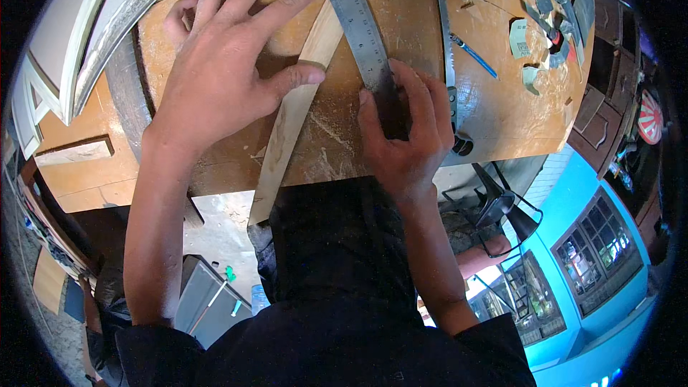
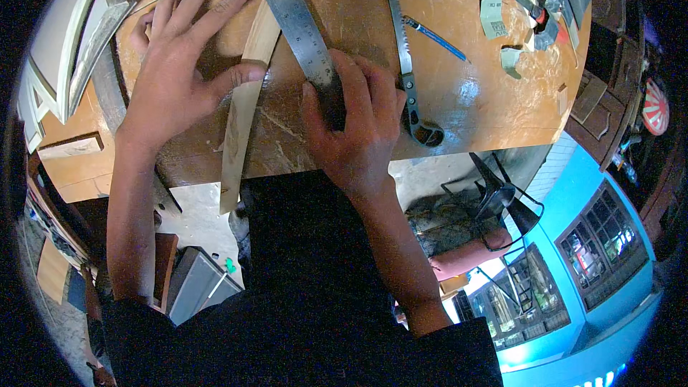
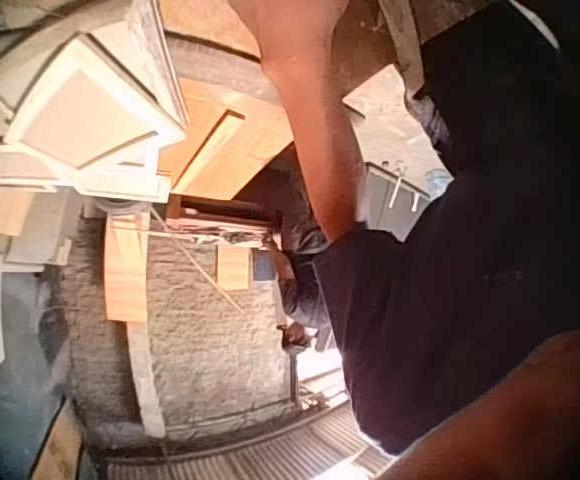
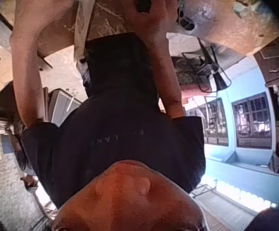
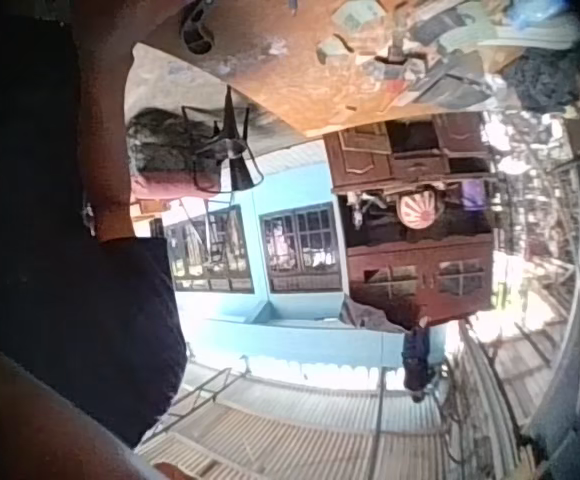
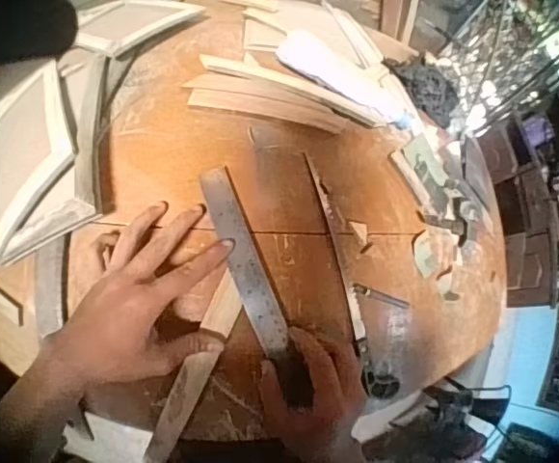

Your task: The recorder measures, marks, saws, and assembles wooden frame strips around a rectangular board.

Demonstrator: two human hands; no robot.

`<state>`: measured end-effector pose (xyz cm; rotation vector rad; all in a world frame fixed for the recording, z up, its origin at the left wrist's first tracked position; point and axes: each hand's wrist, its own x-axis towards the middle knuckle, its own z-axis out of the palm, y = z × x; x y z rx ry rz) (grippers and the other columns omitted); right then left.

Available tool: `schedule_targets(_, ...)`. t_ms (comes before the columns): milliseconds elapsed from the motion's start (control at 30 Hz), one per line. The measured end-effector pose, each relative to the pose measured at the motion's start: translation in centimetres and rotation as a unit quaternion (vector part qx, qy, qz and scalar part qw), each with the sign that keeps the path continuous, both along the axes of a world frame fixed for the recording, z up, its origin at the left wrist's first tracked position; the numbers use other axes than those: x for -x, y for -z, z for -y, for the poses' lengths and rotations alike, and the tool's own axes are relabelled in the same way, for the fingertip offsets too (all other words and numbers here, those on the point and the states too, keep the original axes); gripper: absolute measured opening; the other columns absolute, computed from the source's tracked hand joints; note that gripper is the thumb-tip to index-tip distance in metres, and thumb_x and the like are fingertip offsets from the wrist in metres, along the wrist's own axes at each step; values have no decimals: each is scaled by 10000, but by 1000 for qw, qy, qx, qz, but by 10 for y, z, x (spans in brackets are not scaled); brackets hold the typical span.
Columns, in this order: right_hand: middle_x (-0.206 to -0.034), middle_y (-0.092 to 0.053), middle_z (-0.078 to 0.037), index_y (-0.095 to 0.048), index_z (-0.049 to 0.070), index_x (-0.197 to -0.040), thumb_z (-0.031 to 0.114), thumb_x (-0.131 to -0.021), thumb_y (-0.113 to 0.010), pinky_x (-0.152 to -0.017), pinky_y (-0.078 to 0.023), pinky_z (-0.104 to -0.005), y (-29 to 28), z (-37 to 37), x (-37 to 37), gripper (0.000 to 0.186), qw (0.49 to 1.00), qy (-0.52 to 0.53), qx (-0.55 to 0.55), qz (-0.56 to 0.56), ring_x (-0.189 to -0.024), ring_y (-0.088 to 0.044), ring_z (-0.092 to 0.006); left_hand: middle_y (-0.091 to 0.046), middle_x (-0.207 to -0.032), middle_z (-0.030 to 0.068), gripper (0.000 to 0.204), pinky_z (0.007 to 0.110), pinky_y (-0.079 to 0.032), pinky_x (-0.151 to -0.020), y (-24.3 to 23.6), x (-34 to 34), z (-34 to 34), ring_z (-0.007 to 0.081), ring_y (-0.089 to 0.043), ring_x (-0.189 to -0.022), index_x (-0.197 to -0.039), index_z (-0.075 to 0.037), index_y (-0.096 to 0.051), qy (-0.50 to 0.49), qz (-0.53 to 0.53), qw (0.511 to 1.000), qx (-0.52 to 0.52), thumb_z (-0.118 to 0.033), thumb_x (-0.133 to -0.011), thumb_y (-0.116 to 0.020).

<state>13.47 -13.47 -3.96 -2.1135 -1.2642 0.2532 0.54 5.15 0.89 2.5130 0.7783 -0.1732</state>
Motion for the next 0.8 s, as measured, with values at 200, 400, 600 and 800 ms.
schedule_targets(200, -1085, -629, -148, -645, 53, -1196, 162, -768, -798, -815, -443, -396, 3, 3, 3, 468, 999, 18, 24, -24, -970, -619, -307, -296, -1568, 207, 807, 591, -319, -1120, -2, -4, 0, 504, -240, -1421, -1438, -126, -504, 6, -8, 1000, 0, -397, -752, -834)
schedule_targets(400, -1100, -623, -146, -641, 61, -1206, 183, -775, -797, -811, -438, -403, 4, 4, 4, 474, 999, 21, 29, -13, -973, -612, -308, -299, -1566, 207, 794, 592, -321, -1119, -3, -4, 0, 499, -247, -1424, -1431, -131, -514, 8, -8, 1000, -9, -397, -755, -833)
schedule_targets(600, -1123, -595, -133, -625, 68, -1228, 216, -796, -781, -885, -390, -422, 5, 3, 4, 483, 999, 26, 43, -13, -1042, -573, -307, -303, -1565, 200, 788, 590, -329, -1112, -1, -1, 3, 493, -251, -1428, -1433, -147, -514, 8, 0, 1000, -25, -407, -758, -829)
schedule_targets(800, -1109, -582, -118, -625, 89, -1218, 224, -798, -777, -882, -376, -429, 6, 4, 1, 466, 999, 17, 26, -3, -1046, -543, -308, -307, -1564, 190, 801, 585, -324, -1116, -2, -2, 3, 486, -259, -1427, -1442, -162, -506, 0, -4, 1000, -9, -419, -756, -829)
